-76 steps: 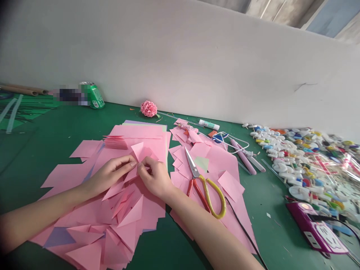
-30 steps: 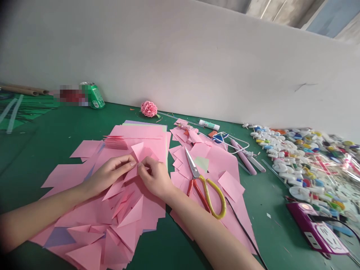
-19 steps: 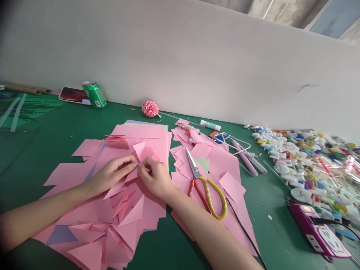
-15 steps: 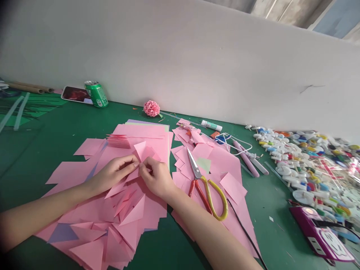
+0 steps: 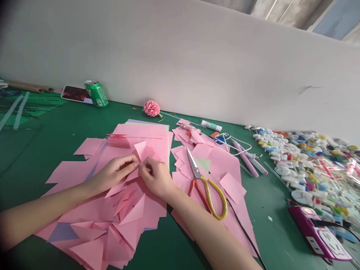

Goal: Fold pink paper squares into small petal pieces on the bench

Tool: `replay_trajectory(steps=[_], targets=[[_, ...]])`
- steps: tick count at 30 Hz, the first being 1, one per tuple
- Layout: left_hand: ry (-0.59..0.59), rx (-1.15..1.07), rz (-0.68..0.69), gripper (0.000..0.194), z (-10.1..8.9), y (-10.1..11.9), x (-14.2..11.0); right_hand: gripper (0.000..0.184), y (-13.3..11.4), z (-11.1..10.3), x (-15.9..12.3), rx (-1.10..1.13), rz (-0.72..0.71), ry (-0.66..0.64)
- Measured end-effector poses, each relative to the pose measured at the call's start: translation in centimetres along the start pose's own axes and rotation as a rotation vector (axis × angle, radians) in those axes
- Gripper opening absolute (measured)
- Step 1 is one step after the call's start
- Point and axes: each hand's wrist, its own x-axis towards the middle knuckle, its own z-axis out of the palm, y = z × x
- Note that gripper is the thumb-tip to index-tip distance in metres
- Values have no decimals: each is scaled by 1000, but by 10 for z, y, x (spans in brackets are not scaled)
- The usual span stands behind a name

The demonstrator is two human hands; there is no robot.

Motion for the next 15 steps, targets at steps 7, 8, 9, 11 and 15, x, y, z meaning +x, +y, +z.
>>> replay_trajectory(steps=[7, 8, 9, 11, 15], targets=[[-3, -4, 7, 30, 0, 0, 0, 27, 0, 0, 1, -10, 2, -5], [-2, -5, 9, 29, 0, 0, 0, 27, 0, 0, 1, -11, 0, -7], [-1, -3, 9, 29, 0, 0, 0, 27, 1, 0, 1, -12, -3, -8], [2, 3, 4, 29, 0, 0, 0, 27, 1, 0, 0, -16, -7, -8], [12, 15, -6, 30, 0, 1, 0, 27, 0, 0, 0, -23, -4, -8]])
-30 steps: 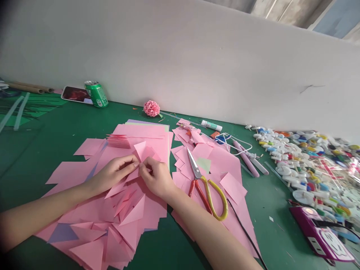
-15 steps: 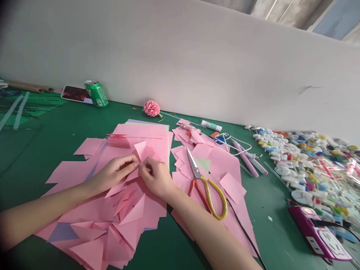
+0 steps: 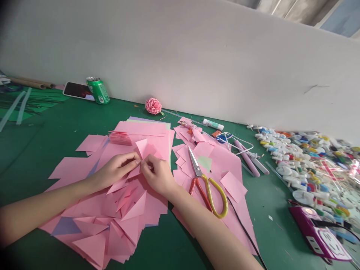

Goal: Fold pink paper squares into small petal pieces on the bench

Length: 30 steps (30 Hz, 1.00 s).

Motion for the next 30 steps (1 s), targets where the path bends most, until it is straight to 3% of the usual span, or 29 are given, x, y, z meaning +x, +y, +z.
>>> replay_trajectory(steps=[30], targets=[[-13, -13, 1, 29, 1, -1, -1, 24, 2, 1, 0, -12, -29, 11]])
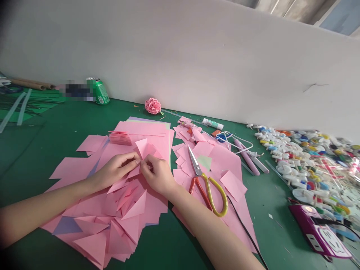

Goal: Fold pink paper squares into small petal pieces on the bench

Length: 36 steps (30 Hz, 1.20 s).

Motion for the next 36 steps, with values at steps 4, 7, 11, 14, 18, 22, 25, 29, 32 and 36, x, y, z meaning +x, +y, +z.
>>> replay_trajectory(steps=[4, 7, 11, 14, 18, 22, 25, 29, 32, 36], targets=[[5, -41, -6, 29, 0, 0, 0, 24, 0, 0, 0, 19, -7, 1], [14, -59, -8, 29, -1, 1, 1, 24, 0, 0, 0, 36, -7, 9], [17, -70, -17, 29, -1, 6, 1, 25, -1, -1, 0, 75, 11, 24], [21, -81, -25, 29, -1, 8, 1, 26, -2, -1, 0, 94, 25, 27], [30, -99, -20, 30, -1, 8, 1, 27, -2, -1, 0, 104, 24, 36], [30, -118, -17, 30, -1, 7, 2, 28, -2, -1, 0, 102, 22, 53], [33, -133, -21, 30, -1, 6, 2, 29, -2, 0, 1, 104, 28, 55], [35, -157, -23, 30, -1, 4, 1, 28, -1, -1, 0, 110, 26, 45], [30, -169, -16, 29, -2, 3, 1, 25, -1, -2, 0, 105, 16, 26], [27, -169, -23, 28, -2, 2, 1, 24, -2, -1, 0, 116, 8, 34]])
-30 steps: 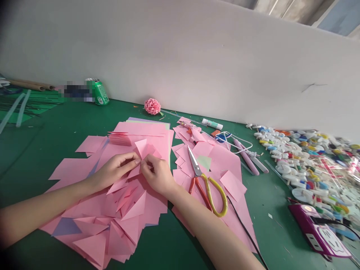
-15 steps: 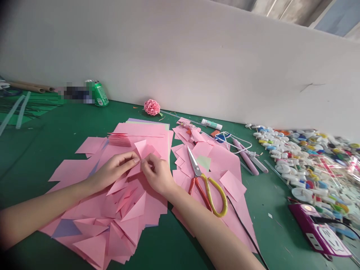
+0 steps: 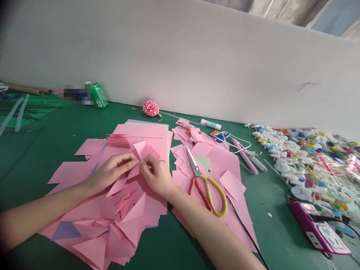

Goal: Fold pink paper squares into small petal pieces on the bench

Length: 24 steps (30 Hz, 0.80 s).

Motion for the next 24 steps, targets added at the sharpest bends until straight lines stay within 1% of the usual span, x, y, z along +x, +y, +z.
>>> replay_trajectory(steps=[7, 11, 17, 24], targets=[[9, 15, -9, 32, 1, 2, 1, 25, -1, -1, 0, 3, -4, 64], [-9, 3, -4, 28, 0, 2, 0, 24, -1, -2, 0, -10, -12, 35], [-72, -35, -6, 25, -2, -3, -1, 22, -2, -2, 1, -46, -25, 5], [-63, 9, 7, 24, -2, -4, 0, 22, -2, -2, -1, -32, -17, -35]])
